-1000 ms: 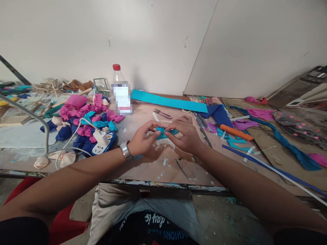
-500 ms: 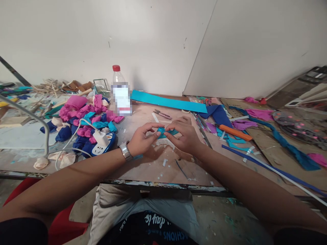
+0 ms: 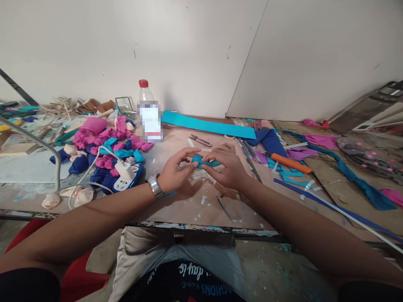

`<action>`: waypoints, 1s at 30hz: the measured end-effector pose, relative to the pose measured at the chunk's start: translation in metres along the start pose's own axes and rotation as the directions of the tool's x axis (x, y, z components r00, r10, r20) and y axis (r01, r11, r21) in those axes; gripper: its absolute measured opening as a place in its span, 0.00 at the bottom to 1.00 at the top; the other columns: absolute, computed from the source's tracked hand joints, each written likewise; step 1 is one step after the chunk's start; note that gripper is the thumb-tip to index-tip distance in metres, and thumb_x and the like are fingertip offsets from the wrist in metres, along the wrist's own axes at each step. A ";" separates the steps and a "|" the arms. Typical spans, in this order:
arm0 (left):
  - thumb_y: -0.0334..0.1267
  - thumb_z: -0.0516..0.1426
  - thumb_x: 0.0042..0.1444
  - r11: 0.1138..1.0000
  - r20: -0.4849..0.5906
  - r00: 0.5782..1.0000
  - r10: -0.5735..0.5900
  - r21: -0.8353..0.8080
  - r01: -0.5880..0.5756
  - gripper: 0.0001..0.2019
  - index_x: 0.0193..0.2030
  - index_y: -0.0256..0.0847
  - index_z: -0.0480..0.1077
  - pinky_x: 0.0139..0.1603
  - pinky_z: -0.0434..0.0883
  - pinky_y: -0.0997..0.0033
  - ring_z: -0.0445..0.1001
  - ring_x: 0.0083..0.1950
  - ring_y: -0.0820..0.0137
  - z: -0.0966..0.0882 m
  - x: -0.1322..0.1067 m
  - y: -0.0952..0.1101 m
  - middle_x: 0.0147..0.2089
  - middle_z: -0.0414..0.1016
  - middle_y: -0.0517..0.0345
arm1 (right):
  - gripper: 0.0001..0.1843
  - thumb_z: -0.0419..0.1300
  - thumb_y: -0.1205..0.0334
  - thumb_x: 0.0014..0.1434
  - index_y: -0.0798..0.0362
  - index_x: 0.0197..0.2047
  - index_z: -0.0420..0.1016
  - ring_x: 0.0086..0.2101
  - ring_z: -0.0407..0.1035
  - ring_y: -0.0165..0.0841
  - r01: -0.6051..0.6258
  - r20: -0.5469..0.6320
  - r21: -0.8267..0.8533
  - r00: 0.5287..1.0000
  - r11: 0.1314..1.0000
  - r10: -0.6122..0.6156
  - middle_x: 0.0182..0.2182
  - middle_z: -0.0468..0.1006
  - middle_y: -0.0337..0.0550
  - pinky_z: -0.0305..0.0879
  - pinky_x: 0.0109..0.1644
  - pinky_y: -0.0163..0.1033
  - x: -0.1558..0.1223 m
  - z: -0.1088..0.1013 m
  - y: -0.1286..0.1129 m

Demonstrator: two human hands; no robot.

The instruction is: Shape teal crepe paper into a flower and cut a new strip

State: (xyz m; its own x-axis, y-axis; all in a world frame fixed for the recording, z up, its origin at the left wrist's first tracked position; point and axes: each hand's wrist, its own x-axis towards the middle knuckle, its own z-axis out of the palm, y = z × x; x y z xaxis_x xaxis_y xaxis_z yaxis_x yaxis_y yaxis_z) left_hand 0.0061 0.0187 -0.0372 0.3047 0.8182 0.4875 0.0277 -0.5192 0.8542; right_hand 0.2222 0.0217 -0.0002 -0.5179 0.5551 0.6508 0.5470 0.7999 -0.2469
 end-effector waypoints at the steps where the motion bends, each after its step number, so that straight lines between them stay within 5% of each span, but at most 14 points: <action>1: 0.44 0.61 0.66 1.000 0.000 1.000 0.001 -0.001 -0.001 0.19 0.61 0.44 0.72 0.57 0.71 0.62 0.76 0.58 0.62 0.000 0.000 0.000 0.59 0.77 0.48 | 0.06 0.65 0.55 0.65 0.48 0.39 0.76 0.40 0.75 0.39 -0.002 0.003 0.001 1.000 1.000 0.002 0.35 0.84 0.39 0.56 0.55 0.50 0.000 0.000 0.000; 15: 0.46 0.59 0.67 0.996 0.048 0.997 -0.061 -0.063 0.064 0.20 0.63 0.42 0.71 0.56 0.72 0.63 0.77 0.52 0.65 0.002 -0.002 0.007 0.55 0.80 0.48 | 0.07 0.65 0.55 0.66 0.48 0.37 0.75 0.39 0.74 0.39 0.007 -0.010 -0.003 1.000 1.000 -0.007 0.33 0.83 0.39 0.56 0.53 0.50 0.000 0.002 0.002; 23: 0.43 0.59 0.68 0.999 0.072 0.997 0.000 -0.046 0.003 0.19 0.62 0.42 0.71 0.64 0.71 0.61 0.76 0.62 0.62 0.003 -0.004 0.005 0.62 0.76 0.46 | 0.08 0.66 0.56 0.66 0.49 0.37 0.75 0.38 0.74 0.39 0.019 -0.028 0.000 0.999 1.000 -0.019 0.33 0.83 0.39 0.55 0.54 0.49 -0.001 0.003 0.003; 30: 0.42 0.57 0.69 0.999 0.097 0.995 0.002 -0.039 0.002 0.19 0.64 0.42 0.67 0.61 0.72 0.62 0.76 0.62 0.61 0.002 -0.004 0.006 0.63 0.75 0.44 | 0.12 0.66 0.51 0.66 0.49 0.36 0.74 0.39 0.75 0.39 -0.003 -0.028 -0.008 1.000 1.000 0.002 0.35 0.84 0.40 0.55 0.54 0.49 -0.002 0.004 0.005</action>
State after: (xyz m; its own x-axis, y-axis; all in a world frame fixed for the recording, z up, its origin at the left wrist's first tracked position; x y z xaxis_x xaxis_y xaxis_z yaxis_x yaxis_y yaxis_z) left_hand 0.0072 0.0121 -0.0340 0.3961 0.7893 0.4692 -0.0090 -0.5076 0.8615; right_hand 0.2234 0.0256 -0.0059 -0.4977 0.5504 0.6704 0.5540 0.7964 -0.2426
